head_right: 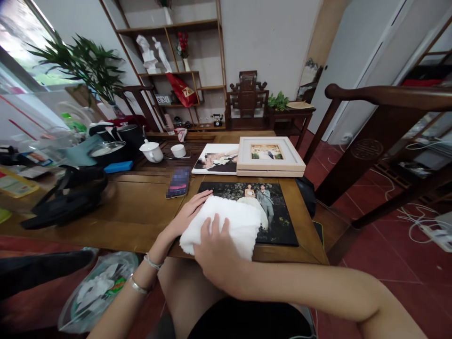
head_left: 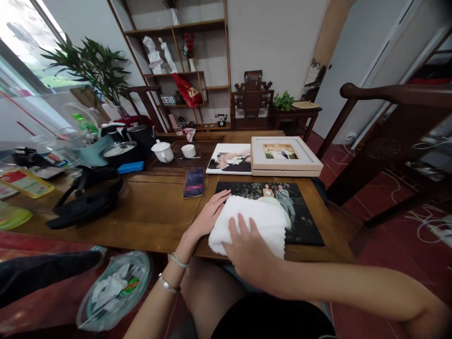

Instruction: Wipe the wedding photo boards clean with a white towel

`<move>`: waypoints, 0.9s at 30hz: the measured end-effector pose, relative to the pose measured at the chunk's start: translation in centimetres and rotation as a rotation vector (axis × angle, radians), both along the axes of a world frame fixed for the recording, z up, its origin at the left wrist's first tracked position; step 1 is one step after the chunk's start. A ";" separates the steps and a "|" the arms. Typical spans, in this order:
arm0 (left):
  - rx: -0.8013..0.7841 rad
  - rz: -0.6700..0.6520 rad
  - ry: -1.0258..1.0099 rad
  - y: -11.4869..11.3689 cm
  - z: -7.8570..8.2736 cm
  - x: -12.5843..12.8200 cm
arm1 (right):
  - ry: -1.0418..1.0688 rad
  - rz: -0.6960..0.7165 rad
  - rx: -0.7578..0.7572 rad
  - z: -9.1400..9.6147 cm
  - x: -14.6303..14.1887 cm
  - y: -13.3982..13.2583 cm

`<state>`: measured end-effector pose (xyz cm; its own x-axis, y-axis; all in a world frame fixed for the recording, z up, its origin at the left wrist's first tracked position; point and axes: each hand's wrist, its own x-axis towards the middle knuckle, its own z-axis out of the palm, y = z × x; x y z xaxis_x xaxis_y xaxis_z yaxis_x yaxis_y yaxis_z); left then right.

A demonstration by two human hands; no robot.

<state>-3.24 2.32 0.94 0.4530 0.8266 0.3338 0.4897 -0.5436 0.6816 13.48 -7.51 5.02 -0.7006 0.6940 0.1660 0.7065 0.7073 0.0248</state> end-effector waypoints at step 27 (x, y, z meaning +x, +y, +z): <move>0.041 -0.004 0.053 0.0 -0.2 -0.1 | 0.218 -0.045 -0.262 0.8 11.5 14.7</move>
<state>-3.30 2.34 0.76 0.4745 0.8108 0.3426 0.5220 -0.5726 0.6322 25.00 7.16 5.82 -0.6357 0.7626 0.1202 0.7061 0.6372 -0.3089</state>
